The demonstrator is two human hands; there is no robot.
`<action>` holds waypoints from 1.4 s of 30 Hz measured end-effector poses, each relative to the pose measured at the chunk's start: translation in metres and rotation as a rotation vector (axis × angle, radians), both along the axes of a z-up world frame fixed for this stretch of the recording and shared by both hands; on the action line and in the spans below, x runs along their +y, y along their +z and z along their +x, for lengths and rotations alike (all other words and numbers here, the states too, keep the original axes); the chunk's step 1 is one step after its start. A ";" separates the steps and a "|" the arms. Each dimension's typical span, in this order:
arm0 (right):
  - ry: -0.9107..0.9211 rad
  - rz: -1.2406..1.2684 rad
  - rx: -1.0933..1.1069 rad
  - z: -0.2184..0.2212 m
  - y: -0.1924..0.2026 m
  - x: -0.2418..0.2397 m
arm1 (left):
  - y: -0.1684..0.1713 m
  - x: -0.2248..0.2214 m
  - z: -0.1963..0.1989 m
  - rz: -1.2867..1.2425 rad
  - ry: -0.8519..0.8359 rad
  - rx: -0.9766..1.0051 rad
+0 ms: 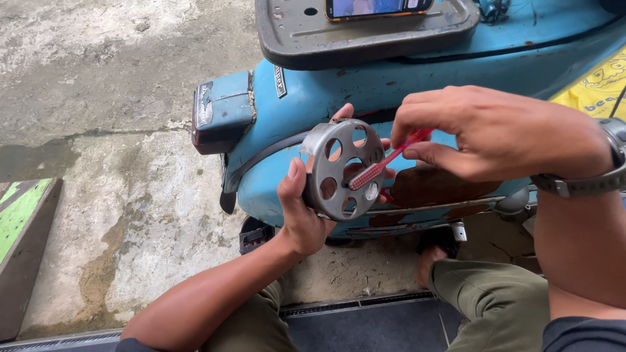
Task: Cleaning a metal motorcycle component using a small brush while sitting next to a scooter.
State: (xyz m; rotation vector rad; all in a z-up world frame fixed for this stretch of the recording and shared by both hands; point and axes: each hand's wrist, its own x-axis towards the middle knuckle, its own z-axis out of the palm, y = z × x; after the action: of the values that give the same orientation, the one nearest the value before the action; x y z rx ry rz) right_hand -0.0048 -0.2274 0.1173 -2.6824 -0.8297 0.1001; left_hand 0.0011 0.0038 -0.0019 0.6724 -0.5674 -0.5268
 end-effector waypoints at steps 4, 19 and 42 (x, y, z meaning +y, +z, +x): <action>-0.048 -0.001 0.021 0.005 -0.001 -0.007 | -0.001 0.000 0.000 0.027 0.003 -0.026; -0.049 -0.002 0.040 0.005 -0.005 -0.012 | -0.003 -0.001 0.001 0.006 0.055 -0.103; -0.349 -0.087 -0.124 0.016 -0.001 -0.028 | -0.003 0.000 0.003 -0.066 0.015 0.032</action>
State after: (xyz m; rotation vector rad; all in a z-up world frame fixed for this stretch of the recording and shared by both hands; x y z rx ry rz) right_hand 0.0112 -0.2556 0.1160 -2.8939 -0.3856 -0.1165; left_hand 0.0039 0.0039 -0.0045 0.6037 -0.5470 -0.5023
